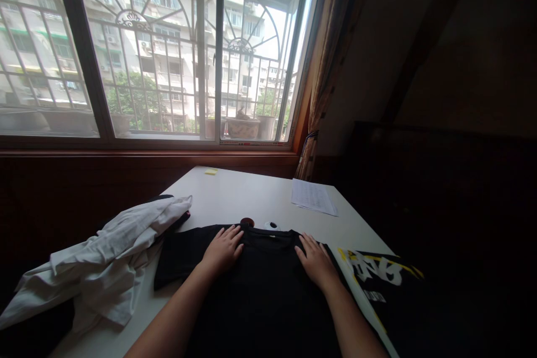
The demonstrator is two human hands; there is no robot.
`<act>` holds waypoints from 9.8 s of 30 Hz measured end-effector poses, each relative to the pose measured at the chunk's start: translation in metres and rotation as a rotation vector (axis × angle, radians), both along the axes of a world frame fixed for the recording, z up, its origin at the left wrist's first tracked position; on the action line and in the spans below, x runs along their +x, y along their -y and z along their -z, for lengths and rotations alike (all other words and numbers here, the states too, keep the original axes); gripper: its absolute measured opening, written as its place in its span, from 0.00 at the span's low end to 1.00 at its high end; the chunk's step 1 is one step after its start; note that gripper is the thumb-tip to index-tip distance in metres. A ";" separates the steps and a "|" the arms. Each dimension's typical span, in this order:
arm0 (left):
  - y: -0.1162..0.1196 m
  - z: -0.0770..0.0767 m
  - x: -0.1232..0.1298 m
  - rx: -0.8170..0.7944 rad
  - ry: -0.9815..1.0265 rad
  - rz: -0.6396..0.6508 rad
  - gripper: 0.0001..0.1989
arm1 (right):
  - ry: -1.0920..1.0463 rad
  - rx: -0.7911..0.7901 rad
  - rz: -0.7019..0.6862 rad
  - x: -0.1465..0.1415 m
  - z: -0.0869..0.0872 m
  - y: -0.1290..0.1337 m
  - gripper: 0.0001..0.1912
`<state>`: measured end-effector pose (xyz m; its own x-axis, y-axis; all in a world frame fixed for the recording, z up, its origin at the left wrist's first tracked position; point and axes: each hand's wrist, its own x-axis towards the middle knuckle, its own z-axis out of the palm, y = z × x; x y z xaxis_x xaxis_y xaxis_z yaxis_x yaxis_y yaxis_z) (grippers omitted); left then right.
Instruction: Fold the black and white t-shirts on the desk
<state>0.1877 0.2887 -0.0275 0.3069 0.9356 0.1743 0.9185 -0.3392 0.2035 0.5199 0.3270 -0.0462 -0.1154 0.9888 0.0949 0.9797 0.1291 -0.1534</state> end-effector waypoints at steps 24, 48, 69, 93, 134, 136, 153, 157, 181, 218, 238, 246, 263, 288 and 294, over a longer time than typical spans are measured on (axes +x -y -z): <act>-0.002 -0.002 -0.017 -0.042 -0.011 -0.038 0.29 | -0.006 0.014 -0.014 0.002 0.004 -0.002 0.32; 0.061 0.011 -0.137 0.318 0.239 -0.454 0.26 | -0.032 0.043 -0.016 0.004 0.009 -0.004 0.31; 0.118 -0.070 -0.032 0.483 0.068 0.542 0.28 | -0.047 0.097 -0.028 0.007 0.017 -0.009 0.29; 0.110 -0.057 -0.114 -0.379 0.250 0.095 0.08 | -0.060 0.177 -0.072 0.007 0.012 -0.008 0.27; 0.107 -0.049 -0.131 -0.366 0.121 -0.050 0.01 | -0.644 -0.177 -0.248 -0.294 -0.033 -0.034 0.16; 0.109 -0.051 -0.131 -0.367 0.104 -0.061 0.01 | -0.638 -0.174 -0.245 -0.296 -0.032 -0.032 0.15; 0.105 -0.053 -0.117 -0.360 0.118 -0.166 0.11 | -0.574 -0.262 -0.294 -0.288 -0.055 -0.048 0.20; 0.104 -0.055 -0.118 -0.419 0.151 -0.158 0.11 | -0.485 -0.297 -0.280 -0.273 -0.058 -0.048 0.20; 0.095 -0.017 -0.099 -0.249 0.040 0.213 0.34 | -0.588 -0.168 -0.412 -0.264 -0.025 -0.037 0.25; 0.127 -0.023 -0.052 -0.208 0.116 0.289 0.37 | -0.178 0.056 -0.515 -0.266 -0.012 -0.050 0.28; 0.097 -0.003 -0.044 -0.130 0.073 0.275 0.38 | -0.242 0.084 -0.495 -0.269 -0.009 -0.077 0.23; 0.095 -0.003 -0.049 -0.124 0.046 0.269 0.39 | -0.297 0.197 -0.384 -0.232 -0.026 -0.089 0.19; 0.105 -0.034 -0.058 -0.207 0.068 0.360 0.38 | -0.213 0.235 -0.158 0.028 -0.018 0.028 0.29; 0.028 0.009 -0.017 0.072 -0.091 -0.078 0.31 | 0.061 0.022 -0.048 0.019 -0.007 0.079 0.40; 0.028 0.019 -0.033 0.066 -0.095 -0.075 0.33 | 0.021 0.001 -0.060 0.005 -0.003 0.081 0.40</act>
<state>0.1550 0.2602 -0.0465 0.2549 0.9440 0.2093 0.9557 -0.2789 0.0939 0.5252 0.2462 -0.0427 -0.1761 0.9800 0.0928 0.9733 0.1874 -0.1327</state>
